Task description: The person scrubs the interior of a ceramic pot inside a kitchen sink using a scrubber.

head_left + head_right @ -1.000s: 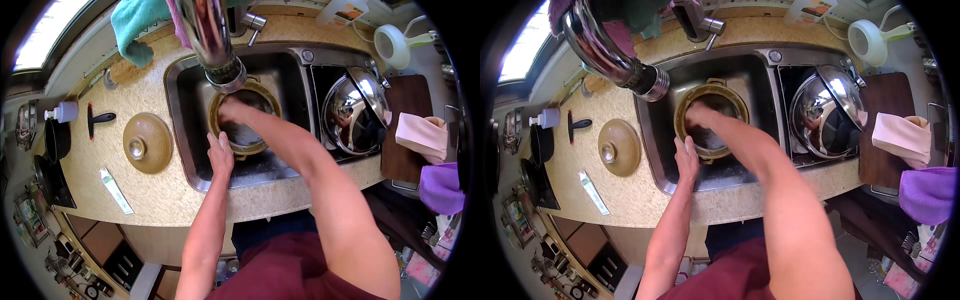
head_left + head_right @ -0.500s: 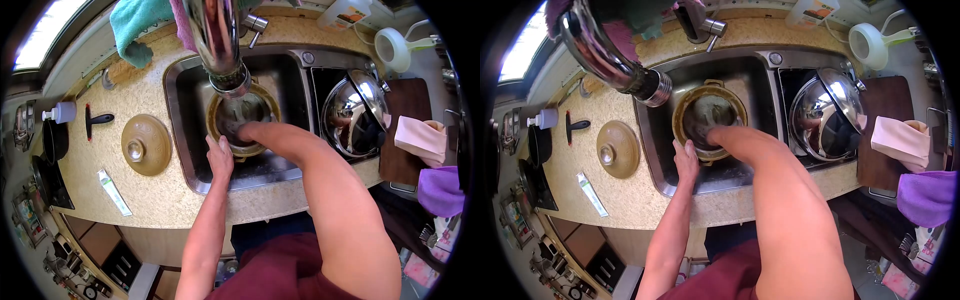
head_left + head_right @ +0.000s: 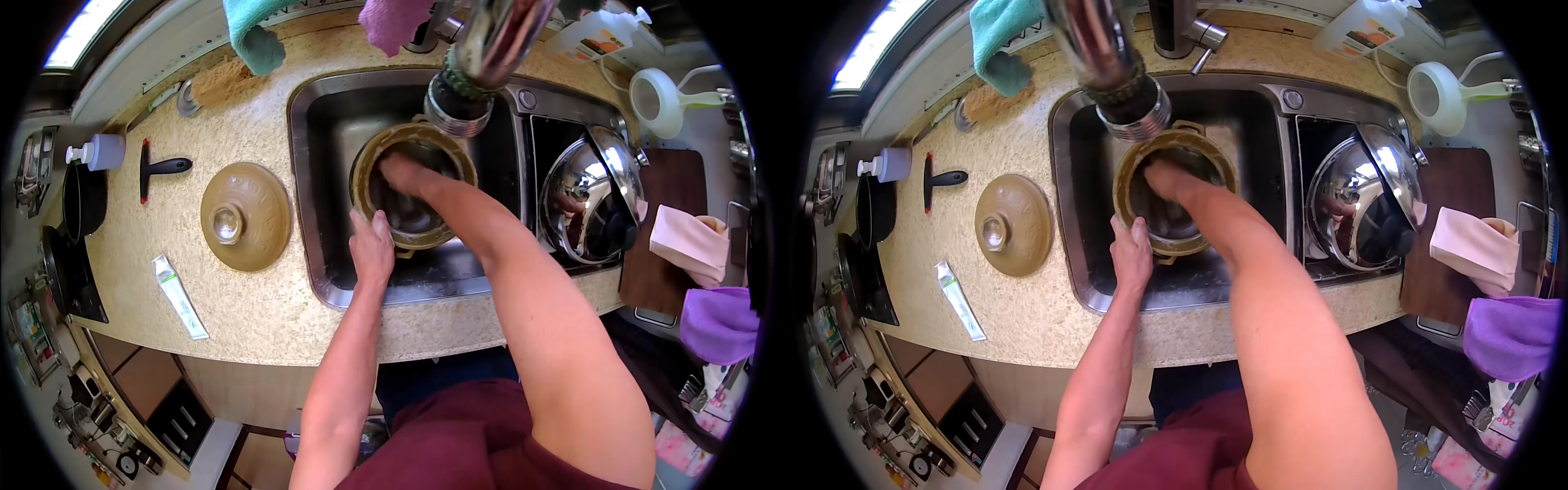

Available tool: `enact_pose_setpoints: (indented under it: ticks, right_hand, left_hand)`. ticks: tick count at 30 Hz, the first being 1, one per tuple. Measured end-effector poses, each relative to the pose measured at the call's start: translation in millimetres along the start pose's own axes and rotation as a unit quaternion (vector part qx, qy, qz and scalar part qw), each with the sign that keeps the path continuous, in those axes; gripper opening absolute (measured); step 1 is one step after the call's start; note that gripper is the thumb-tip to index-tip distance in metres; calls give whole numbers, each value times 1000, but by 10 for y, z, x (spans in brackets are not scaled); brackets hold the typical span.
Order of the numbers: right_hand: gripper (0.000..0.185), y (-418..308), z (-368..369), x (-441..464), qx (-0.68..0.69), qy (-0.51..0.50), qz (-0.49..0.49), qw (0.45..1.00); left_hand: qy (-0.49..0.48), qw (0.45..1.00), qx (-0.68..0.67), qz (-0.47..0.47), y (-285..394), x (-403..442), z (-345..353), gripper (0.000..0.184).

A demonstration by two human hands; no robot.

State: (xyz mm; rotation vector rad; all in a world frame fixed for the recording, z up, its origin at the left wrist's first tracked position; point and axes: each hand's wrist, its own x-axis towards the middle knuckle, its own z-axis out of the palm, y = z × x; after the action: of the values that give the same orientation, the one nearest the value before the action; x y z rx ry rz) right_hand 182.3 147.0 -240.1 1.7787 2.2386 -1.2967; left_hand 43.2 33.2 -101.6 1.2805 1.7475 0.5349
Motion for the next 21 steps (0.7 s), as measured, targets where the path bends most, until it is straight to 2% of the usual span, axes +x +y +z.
enact_pose_setpoints:
  ticks: [1,2,5,6,7,9,10,11,13,14,15,16,17,18,19,20,21]
  right_hand:
    - [30,-48,103,-122,-41,-11,-49,998]
    - [32,-200,337,-443,-37,54,-41,997]
    - [39,-129,251,-479,-19,77,-24,997]
    - [41,269,140,25,32,15,-11,999]
    - [40,153,36,-64,165,-37,68,983]
    - [39,-90,-187,-247,408,-71,260,872]
    - [39,-127,-137,-346,202,-88,116,969]
    - [39,-130,-5,-477,-21,-105,-36,994]
    - [34,111,370,-536,-74,40,-65,994]
    - [37,112,105,-420,-181,-71,-83,977]
    - [39,66,-140,-266,-286,-178,-104,936]
    - [36,148,-267,-80,-126,-54,30,990]
    - [32,176,-346,24,42,72,163,983]
    - [32,168,-291,18,39,68,159,984]
    - [29,139,-198,-94,-110,-10,60,992]
    - [27,146,-91,-216,-258,-89,-42,961]
    - [27,113,80,-366,-265,-93,-42,959]
  left_hand:
    - [3,1000,1,10,-5,-5,-6,38]
    - [2,1000,-1,7,-28,-27,-16,38]
    - [8,1000,16,6,-80,-16,29,40]
    - [11,1000,12,13,-92,8,42,40]
    - [14,1000,10,20,-109,20,38,40]
    - [-10,1000,0,8,-41,-29,-44,41]
    - [1,1000,12,14,-63,7,-13,41]
    - [13,999,24,17,-91,26,30,41]
    - [16,1000,7,11,-82,51,63,42]
    - [-2,1000,3,-6,-52,22,28,43]
    - [-15,1000,1,-21,-51,25,-6,44]
    - [-21,999,33,-30,-95,41,10,47]
    - [-13,999,30,-37,-112,45,14,47]
    - [-12,999,43,-31,-115,54,19,49]
    - [-16,998,58,-23,-110,43,13,50]
    - [-17,998,63,-19,-105,45,7,53]
    - [-16,998,56,-21,-96,33,-7,53]
